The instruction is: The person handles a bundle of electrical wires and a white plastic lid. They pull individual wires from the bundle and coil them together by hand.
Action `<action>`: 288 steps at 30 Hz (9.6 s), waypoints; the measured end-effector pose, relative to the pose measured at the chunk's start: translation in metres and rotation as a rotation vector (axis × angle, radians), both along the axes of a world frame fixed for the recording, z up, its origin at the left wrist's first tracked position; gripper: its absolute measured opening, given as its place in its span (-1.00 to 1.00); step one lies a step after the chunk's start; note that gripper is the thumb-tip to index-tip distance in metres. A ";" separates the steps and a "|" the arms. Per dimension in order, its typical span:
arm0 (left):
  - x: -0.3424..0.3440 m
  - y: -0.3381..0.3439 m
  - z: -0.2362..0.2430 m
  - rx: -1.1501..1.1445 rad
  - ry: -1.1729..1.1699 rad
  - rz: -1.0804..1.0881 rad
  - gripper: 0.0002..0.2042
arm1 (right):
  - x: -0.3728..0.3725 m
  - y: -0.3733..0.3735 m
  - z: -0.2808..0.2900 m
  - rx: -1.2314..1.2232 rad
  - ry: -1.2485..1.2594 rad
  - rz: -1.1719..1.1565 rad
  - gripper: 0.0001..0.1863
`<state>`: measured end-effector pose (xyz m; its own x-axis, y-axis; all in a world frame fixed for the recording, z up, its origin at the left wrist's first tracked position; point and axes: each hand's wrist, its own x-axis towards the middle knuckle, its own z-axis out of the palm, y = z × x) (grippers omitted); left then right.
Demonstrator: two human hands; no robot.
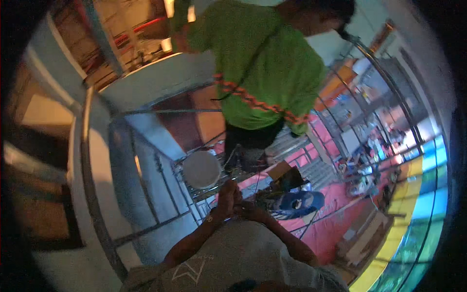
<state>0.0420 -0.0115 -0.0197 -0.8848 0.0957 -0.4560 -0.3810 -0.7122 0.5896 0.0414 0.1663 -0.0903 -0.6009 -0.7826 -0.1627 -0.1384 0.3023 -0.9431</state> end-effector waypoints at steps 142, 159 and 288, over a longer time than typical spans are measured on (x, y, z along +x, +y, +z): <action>-0.009 -0.002 -0.005 -0.252 0.283 -0.142 -0.73 | 0.063 -0.038 0.021 0.011 -0.075 -0.555 0.12; -0.007 -0.185 0.047 0.229 0.147 0.207 -0.76 | -0.041 0.015 -0.087 0.272 -0.009 -0.197 -0.54; -0.208 -0.241 -0.143 -0.813 -0.106 0.766 -0.64 | -0.187 -0.111 -0.127 -0.209 0.389 0.076 -0.70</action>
